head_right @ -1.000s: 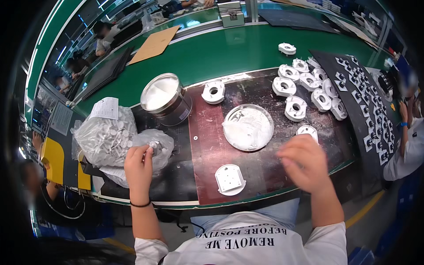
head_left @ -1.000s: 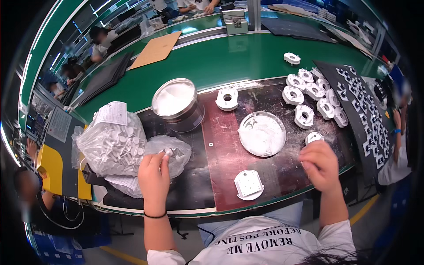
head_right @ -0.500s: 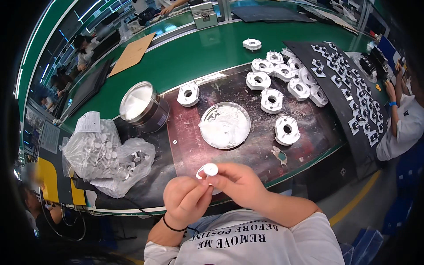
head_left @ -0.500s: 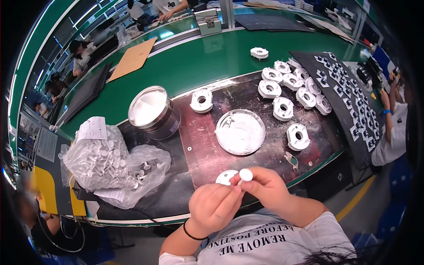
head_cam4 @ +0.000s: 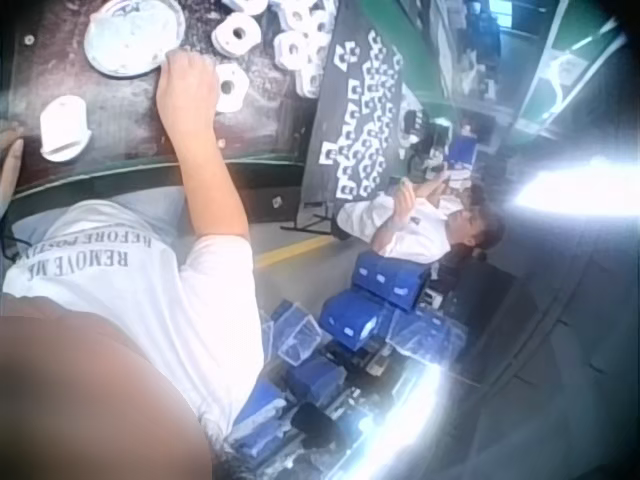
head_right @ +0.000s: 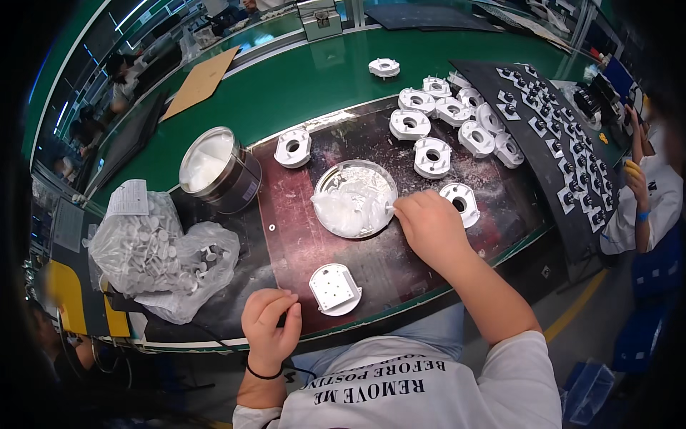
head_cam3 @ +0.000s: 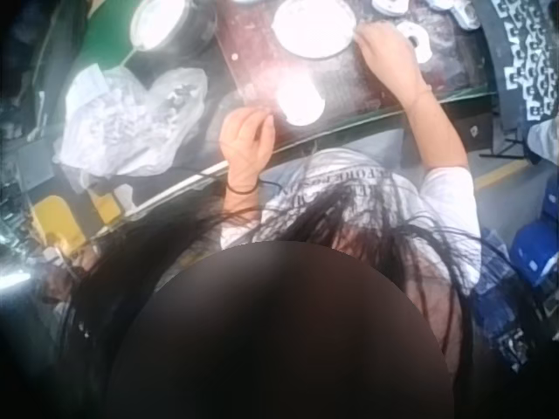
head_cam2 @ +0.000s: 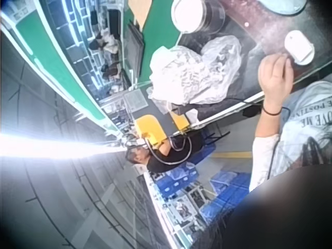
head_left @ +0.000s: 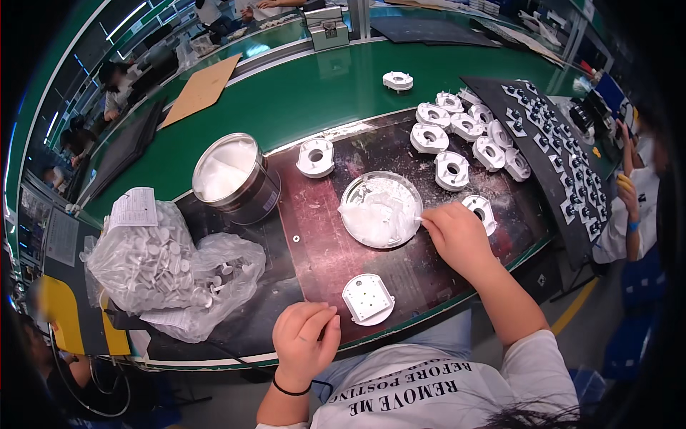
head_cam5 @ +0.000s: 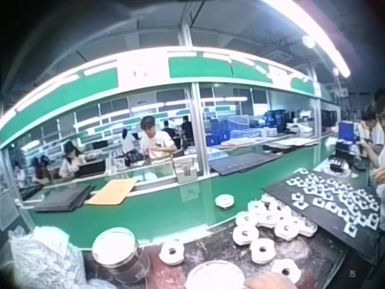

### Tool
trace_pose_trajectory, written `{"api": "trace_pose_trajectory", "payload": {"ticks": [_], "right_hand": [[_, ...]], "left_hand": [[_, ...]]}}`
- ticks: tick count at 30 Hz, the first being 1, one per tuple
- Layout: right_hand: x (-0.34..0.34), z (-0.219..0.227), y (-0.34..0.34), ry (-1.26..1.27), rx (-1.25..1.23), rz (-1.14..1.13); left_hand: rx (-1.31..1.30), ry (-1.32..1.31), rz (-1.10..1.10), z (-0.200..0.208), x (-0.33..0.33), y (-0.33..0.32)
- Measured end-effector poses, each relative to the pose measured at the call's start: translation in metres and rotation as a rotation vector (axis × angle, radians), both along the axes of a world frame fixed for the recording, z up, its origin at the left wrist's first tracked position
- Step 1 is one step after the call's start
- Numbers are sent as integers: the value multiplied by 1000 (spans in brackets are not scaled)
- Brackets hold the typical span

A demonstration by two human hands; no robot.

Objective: The person assembles white plastic components by hand at a factory workstation. They pick up a white plastic housing, insert a small white cylindrical piece into a central hole, and place the assembled unit on a black tray. The person repeats this process for multiple units, handling them one at a time.

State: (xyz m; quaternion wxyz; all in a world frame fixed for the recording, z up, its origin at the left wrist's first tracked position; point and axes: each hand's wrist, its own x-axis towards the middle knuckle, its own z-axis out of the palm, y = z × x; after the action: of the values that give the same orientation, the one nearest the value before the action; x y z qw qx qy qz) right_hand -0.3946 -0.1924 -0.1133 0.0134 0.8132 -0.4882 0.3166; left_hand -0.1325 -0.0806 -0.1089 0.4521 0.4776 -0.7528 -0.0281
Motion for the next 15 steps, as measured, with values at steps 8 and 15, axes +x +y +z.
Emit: {"api": "trace_pose_trajectory", "payload": {"ticks": [8,15], "right_hand": [[-1,-2,2,47,2,-7],[-1,-1,0,83,-31,-5]], "left_hand": [[28,-7,10,-8,5,1],[53,-12,15,-11,6,4]]}}
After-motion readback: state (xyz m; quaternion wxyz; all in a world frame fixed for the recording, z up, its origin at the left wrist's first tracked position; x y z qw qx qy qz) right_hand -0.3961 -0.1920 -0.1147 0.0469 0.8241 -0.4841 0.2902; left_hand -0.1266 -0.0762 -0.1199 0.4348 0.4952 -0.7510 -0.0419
